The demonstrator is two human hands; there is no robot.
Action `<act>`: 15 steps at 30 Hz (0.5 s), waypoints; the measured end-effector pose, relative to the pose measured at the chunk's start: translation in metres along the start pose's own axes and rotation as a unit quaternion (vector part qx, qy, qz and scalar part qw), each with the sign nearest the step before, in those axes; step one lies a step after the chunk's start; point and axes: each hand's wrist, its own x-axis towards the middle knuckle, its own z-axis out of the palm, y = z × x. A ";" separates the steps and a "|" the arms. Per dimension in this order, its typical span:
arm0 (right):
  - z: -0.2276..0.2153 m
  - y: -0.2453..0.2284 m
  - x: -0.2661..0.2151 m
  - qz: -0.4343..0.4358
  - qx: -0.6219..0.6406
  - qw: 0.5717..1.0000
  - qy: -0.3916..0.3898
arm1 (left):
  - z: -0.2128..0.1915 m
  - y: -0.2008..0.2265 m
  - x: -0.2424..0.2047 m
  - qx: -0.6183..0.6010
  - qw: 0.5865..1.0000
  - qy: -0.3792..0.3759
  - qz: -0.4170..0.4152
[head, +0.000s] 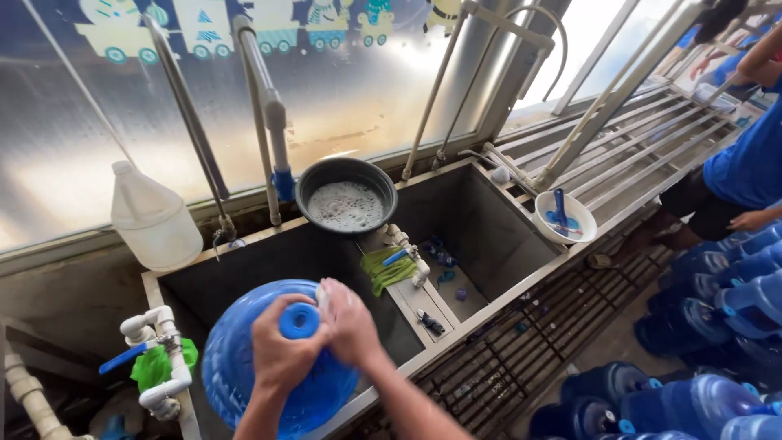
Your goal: The person picks up large blue water jugs and scrubs their exterior surfaces with a soapy cloth at a stainless steel sink. They rinse the jugs under running water and place them into the sink basin or on the floor among other jugs.
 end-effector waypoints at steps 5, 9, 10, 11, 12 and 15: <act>0.047 -0.067 -0.103 -0.012 -0.011 0.998 0.053 | -0.029 0.019 0.003 0.030 0.967 0.170 -0.187; 0.025 -0.091 -0.066 -0.101 -0.074 0.992 0.018 | -0.054 0.006 -0.016 -0.006 0.982 0.142 -0.124; 0.031 -0.082 -0.051 -0.101 -0.070 0.992 0.010 | -0.066 0.010 -0.029 -0.002 0.981 0.146 -0.130; 0.036 -0.071 -0.031 -0.122 -0.070 0.989 -0.053 | -0.077 0.015 -0.037 -0.015 0.993 0.078 -0.091; 0.041 -0.061 -0.011 -0.143 -0.071 0.980 -0.115 | -0.089 0.020 -0.045 -0.029 0.998 0.010 -0.052; 0.039 -0.071 0.036 -0.018 0.133 0.948 -0.288 | -0.121 0.018 -0.075 -0.061 0.997 -0.043 -0.028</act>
